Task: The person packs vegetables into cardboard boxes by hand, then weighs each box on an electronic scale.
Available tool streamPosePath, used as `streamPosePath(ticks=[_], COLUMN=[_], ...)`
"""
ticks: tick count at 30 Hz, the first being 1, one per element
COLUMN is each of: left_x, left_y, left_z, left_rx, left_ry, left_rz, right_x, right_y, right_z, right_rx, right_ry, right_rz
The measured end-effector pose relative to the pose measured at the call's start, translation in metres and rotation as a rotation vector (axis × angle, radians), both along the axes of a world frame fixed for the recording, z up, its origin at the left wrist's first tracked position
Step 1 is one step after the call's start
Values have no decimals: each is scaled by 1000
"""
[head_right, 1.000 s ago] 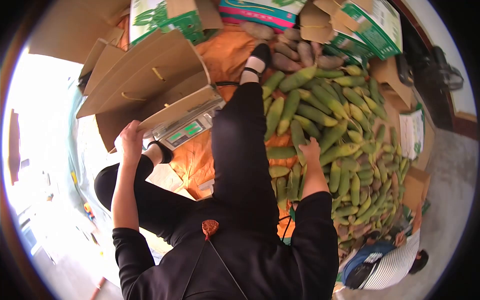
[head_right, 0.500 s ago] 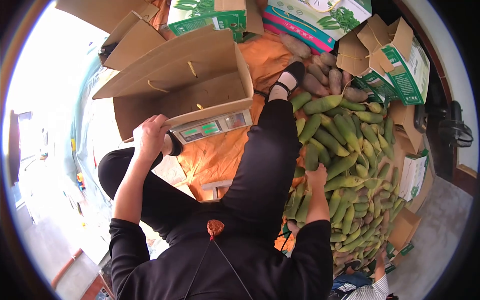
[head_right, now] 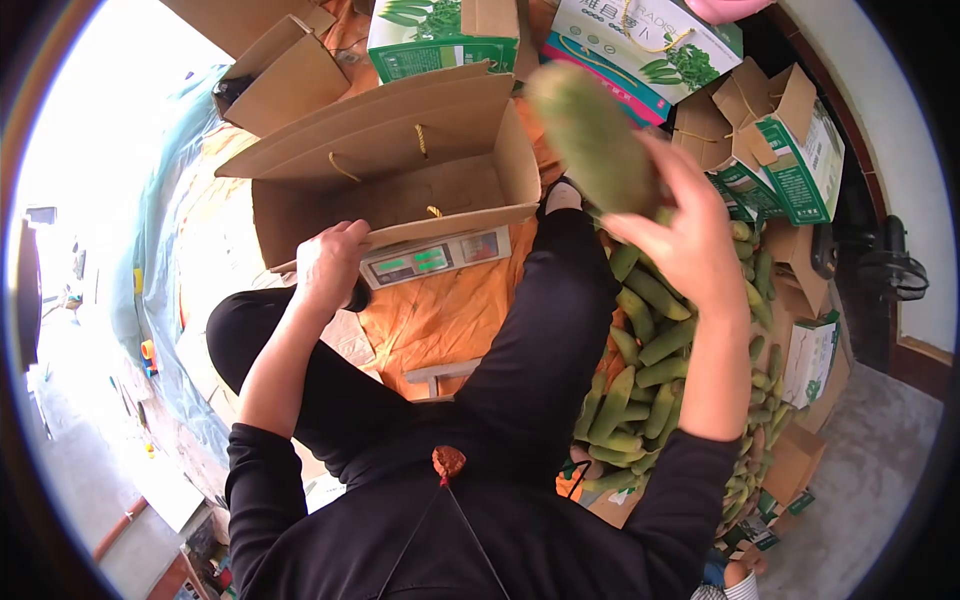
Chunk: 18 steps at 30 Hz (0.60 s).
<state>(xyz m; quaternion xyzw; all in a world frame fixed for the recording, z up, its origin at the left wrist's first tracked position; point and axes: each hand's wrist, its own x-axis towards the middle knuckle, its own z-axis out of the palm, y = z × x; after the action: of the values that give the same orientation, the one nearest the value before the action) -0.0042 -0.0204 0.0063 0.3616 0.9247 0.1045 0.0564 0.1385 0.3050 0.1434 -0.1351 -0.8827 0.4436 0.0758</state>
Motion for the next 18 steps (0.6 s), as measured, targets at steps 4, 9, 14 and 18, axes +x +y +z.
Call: streamPosePath(ticks=[4,9,14,18], left_x=[0,1,0,-3], left_y=[-1,-5,-4,-4], left_z=[-2,-6,-5,-3], left_rx=[-25,4,38,42], left_ry=[-2,-34,-26,-53], left_rz=[-20,-24,-42,-26], right_x=[-85,-173,-205,-199], right_y=[-60,-136,-175,-187], right_z=[6,-92,-157,-186], right_rx=[326,618,597,518], right_ry=[-18,-315,-672,-717], right_rz=[374,571,700,726])
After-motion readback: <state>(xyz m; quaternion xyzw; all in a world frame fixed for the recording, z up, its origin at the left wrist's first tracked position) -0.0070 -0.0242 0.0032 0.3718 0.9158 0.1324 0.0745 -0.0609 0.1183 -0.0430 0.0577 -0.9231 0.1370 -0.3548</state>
